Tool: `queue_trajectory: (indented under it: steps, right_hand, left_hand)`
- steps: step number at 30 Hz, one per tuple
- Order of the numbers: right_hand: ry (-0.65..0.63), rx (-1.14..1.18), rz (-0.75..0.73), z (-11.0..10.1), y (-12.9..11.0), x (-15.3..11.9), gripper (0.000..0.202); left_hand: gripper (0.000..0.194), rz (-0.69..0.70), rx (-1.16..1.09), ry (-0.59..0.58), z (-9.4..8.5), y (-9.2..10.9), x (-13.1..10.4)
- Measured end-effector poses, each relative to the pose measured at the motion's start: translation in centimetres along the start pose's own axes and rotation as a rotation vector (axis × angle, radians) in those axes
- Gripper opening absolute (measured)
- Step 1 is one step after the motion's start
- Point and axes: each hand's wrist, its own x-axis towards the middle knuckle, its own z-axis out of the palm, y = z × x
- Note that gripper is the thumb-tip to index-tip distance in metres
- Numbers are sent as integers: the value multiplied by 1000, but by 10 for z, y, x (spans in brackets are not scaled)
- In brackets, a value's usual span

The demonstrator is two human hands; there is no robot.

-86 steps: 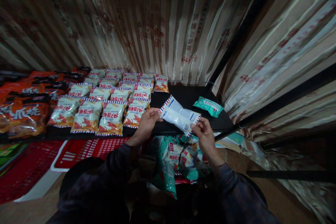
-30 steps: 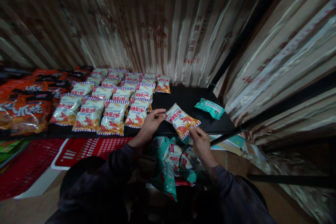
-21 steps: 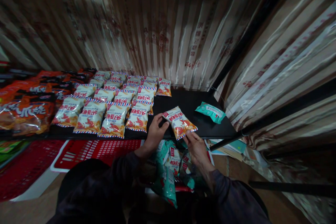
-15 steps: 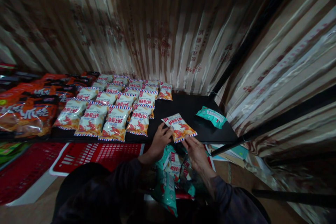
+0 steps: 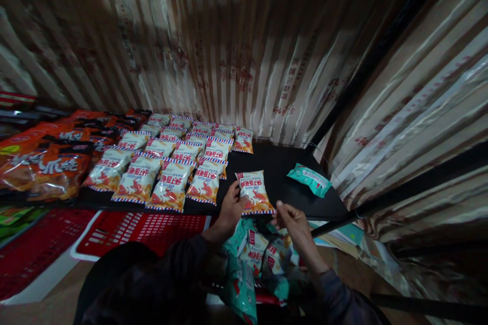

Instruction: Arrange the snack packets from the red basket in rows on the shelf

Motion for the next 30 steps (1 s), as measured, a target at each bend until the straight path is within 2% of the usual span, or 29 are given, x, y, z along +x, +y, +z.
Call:
queue_trajectory:
  steps: [4, 7, 10, 15, 19, 24, 30]
  right_hand:
    - [116, -5, -176, 2, 3, 9, 52]
    - [110, 81, -170, 11, 3, 18, 55]
    - [45, 176, -119, 23, 2, 28, 57]
    - [-17, 257, -177, 41, -6, 47, 53]
    - [61, 264, -245, 54, -20, 72, 49]
    - [163, 267, -332, 73, -31, 110, 51]
    - [230, 193, -376, 94, -28, 146, 53]
  left_hand:
    - [60, 31, 41, -9, 0, 3, -1]
    - [58, 68, 71, -63, -1, 2, -1]
    - [57, 110, 106, -107, -3, 1, 3]
    - [55, 292, 372, -7, 2, 15, 21]
    - [56, 449, 678, 38, 19, 38, 39]
    - [60, 447, 920, 91, 38, 62, 63]
    - [64, 438, 1029, 143, 42, 71, 86]
